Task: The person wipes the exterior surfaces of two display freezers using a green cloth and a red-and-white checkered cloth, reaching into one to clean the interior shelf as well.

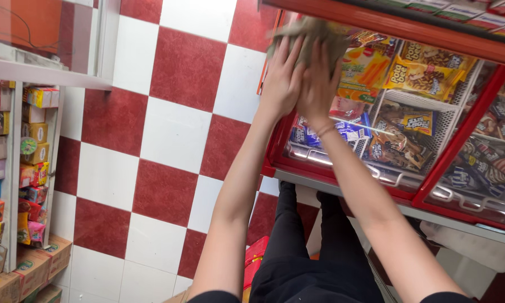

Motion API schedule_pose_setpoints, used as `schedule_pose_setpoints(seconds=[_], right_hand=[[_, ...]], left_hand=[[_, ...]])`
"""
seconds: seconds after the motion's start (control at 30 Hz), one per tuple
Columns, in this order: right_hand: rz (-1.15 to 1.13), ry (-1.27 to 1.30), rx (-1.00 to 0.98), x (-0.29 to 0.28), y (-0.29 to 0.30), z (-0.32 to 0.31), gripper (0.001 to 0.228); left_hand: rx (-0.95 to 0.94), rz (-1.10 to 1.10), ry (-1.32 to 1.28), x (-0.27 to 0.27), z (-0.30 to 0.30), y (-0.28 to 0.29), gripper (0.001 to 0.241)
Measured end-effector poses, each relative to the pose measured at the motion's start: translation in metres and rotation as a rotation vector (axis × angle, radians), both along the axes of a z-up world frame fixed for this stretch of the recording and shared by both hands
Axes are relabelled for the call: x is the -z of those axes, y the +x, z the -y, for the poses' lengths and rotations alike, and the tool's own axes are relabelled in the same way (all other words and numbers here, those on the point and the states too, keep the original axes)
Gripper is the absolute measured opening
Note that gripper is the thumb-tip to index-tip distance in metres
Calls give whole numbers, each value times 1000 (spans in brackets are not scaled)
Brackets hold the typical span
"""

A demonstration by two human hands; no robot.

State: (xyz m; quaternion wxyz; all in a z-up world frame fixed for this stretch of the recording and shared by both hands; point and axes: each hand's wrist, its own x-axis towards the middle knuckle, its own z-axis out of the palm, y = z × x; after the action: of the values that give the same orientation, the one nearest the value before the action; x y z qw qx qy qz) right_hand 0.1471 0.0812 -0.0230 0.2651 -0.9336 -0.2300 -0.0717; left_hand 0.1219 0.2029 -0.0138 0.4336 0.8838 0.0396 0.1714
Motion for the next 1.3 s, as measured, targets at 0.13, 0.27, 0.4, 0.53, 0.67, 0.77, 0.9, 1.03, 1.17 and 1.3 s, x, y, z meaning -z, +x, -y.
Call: schedule_pose_setpoints(seconds=[0.13,0.27,0.4,0.53,0.67,0.77,0.9,1.03,1.17,1.3], right_hand=[[3,-38,17,-2,67,-4,63],[-61,-101,-30,-9,59,5,62],[-32,-159,-139,-10,-3,19,60],[-53,-242,-261,-4,-89,44,67],[10,-393,-412,-2,-141,73,63],[120,-412,-474,-2,-139,91,61],[159,-465,-530,-6,-138,125,52],[112,-507,-523,-9,-141,193,56],[-49,-573,-427,-22,-148,288,54],[-66,-701,-285,-48,-178,374,49]], left_hand=[[-16,12,-101,11,-2,70,52],[-28,29,-117,14,-1,55,49],[28,-15,-81,0,0,-23,59],[39,-129,13,-11,7,-121,69],[-27,-247,71,-5,27,-196,69],[-175,-221,359,6,48,-218,60],[-224,-282,500,12,86,-229,54],[-101,-262,422,15,138,-219,57],[36,-256,335,10,218,-209,54],[204,-98,374,4,305,-200,49]])
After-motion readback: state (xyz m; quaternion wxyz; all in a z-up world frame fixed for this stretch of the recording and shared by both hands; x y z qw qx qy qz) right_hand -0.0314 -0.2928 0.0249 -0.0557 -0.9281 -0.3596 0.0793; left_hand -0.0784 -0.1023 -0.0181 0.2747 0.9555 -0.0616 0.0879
